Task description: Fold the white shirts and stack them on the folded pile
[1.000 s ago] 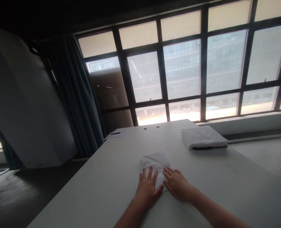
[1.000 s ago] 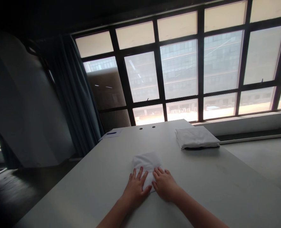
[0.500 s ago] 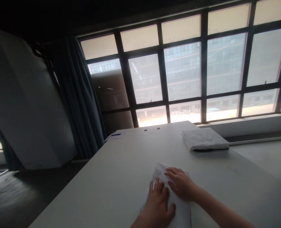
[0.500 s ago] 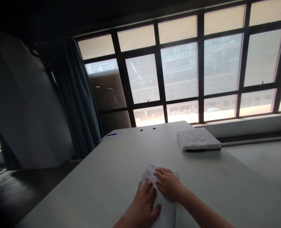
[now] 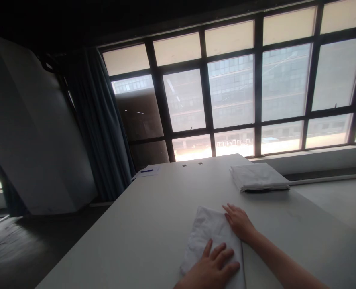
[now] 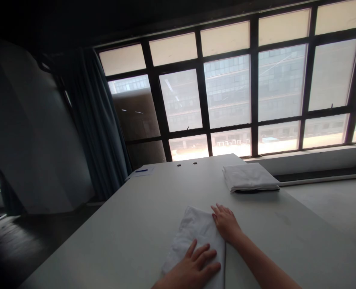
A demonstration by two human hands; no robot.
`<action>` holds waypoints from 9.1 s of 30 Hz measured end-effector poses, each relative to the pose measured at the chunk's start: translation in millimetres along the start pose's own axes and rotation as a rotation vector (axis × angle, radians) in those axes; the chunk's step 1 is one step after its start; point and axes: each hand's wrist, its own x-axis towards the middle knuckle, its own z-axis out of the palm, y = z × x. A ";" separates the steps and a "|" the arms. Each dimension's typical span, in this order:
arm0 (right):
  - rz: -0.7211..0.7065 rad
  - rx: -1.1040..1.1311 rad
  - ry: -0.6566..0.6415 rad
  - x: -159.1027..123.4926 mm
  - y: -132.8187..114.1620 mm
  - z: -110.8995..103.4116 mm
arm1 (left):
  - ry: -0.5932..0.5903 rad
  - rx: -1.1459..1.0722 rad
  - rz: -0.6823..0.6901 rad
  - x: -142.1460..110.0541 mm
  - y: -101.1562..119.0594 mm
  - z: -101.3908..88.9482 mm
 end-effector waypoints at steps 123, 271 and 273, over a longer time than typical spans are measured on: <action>-0.535 0.112 -0.146 -67.2 -141.1 -12.4 | 0.079 -0.300 -1.144 -33.5 -84.8 -14.0; -0.323 0.167 0.489 -3.8 -64.7 -136.6 | 0.564 -0.285 -0.845 -43.7 -94.9 -18.0; -0.298 0.183 0.467 -4.9 -56.0 -164.2 | 0.536 -0.311 -0.848 -43.4 -95.5 -15.3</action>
